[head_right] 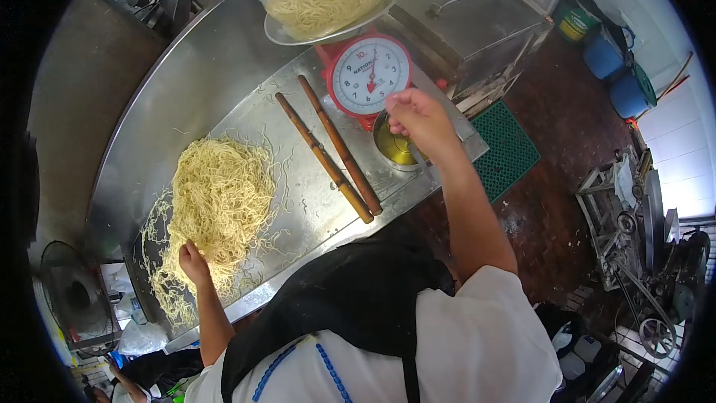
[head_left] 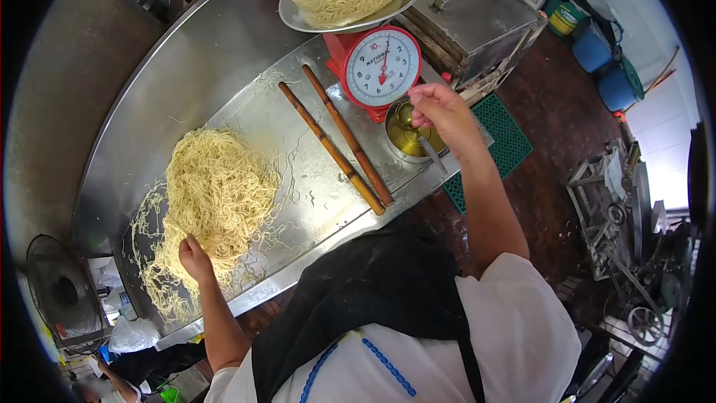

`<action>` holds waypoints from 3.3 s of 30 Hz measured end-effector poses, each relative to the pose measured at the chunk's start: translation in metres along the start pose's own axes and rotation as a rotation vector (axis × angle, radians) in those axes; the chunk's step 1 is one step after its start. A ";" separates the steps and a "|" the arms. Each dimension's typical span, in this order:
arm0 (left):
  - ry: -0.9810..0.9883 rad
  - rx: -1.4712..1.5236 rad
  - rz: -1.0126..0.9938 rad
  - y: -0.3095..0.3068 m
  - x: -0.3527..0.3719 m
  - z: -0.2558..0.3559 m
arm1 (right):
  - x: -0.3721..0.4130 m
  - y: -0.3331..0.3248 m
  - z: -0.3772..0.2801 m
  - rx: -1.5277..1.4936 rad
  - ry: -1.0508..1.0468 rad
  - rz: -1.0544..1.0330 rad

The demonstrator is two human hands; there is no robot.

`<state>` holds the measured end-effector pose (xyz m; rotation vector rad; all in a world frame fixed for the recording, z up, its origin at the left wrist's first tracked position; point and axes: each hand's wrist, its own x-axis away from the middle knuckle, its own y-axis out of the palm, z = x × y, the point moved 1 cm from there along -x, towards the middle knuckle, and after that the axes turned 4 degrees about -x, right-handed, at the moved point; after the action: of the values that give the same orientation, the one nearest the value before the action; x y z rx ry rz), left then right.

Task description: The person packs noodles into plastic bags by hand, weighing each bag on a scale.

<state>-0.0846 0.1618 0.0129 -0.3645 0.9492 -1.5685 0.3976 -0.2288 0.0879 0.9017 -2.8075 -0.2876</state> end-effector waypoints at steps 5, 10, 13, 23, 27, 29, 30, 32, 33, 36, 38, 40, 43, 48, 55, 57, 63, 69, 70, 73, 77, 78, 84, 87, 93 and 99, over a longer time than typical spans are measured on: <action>-0.009 -0.146 -0.191 -0.010 -0.012 -0.016 | 0.012 0.011 0.027 0.050 0.057 -0.058; 0.005 -0.187 -0.301 -0.008 -0.024 -0.052 | 0.010 0.007 0.011 0.110 0.007 -0.052; 0.057 -0.206 -0.251 -0.013 -0.025 -0.030 | 0.000 -0.002 -0.019 0.110 -0.127 -0.023; 0.032 -0.390 -0.232 0.039 0.030 -0.023 | -0.012 -0.052 -0.022 0.038 -0.098 -0.019; 0.042 -0.428 -0.236 0.032 0.029 -0.011 | -0.016 -0.069 -0.007 0.085 -0.027 -0.001; 0.090 -0.441 -0.208 0.028 0.018 -0.012 | -0.026 -0.073 -0.012 0.045 0.007 0.026; 0.140 -0.449 -0.185 0.029 0.016 -0.005 | -0.034 -0.072 -0.019 0.049 0.008 0.011; 0.065 -0.507 -0.260 0.028 0.007 0.008 | -0.053 -0.065 -0.045 0.196 -0.305 0.041; 0.049 -0.459 -0.254 0.030 0.008 0.014 | -0.065 -0.056 -0.061 0.232 -0.415 0.069; 0.085 -0.424 -0.171 0.037 0.025 0.027 | -0.106 -0.018 -0.116 0.568 -0.826 0.242; 0.100 -0.324 -0.122 0.039 0.044 0.047 | -0.125 0.017 -0.159 0.683 -0.947 0.238; 0.105 -0.247 -0.147 0.040 0.064 0.062 | -0.147 0.053 -0.176 0.789 -1.073 0.229; 0.097 -0.086 -0.140 0.045 0.094 0.068 | -0.220 0.085 -0.178 0.826 -0.675 -0.079; 0.080 0.037 -0.125 0.030 0.121 0.083 | -0.262 0.147 -0.190 0.802 -0.638 0.376; 0.088 0.295 -0.335 -0.010 0.078 0.126 | -0.198 0.208 -0.250 0.203 -0.673 -0.231; 0.221 0.367 -0.317 -0.019 0.058 0.160 | -0.155 0.220 -0.240 0.240 -0.642 -0.359; 0.367 0.472 -0.274 -0.013 0.015 0.199 | -0.036 0.246 -0.050 0.847 -0.866 -0.547; 0.219 0.580 -0.599 0.042 0.064 0.103 | 0.021 0.221 0.080 0.697 0.004 -0.929; 0.220 0.594 -0.625 0.044 0.064 0.097 | 0.024 0.211 0.085 0.604 0.092 -0.874; -0.233 1.076 -0.681 0.037 0.055 0.104 | 0.043 0.206 0.090 0.610 -0.019 -0.877; -0.118 0.824 -0.810 0.024 0.052 0.132 | 0.048 0.231 0.148 1.089 -0.756 -0.851; -0.014 0.751 -0.850 0.024 0.053 0.137 | 0.045 0.242 0.171 0.740 -0.471 -0.800; 0.284 0.428 -0.319 0.034 0.068 0.102 | 0.041 0.253 0.225 0.406 -0.122 -0.482; 0.370 0.242 -0.193 0.070 0.086 0.087 | 0.037 0.268 0.218 0.361 0.045 -0.384; 0.374 0.149 -0.057 0.108 0.095 0.098 | 0.027 0.272 0.236 0.561 -0.162 -0.354; 0.059 0.134 -0.237 0.120 0.085 0.087 | 0.023 0.281 0.223 0.613 0.011 -0.475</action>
<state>0.0361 0.0557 -0.0446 -0.3478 0.8640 -1.8578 0.1728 0.0110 -0.0584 1.6806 -2.6563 0.5535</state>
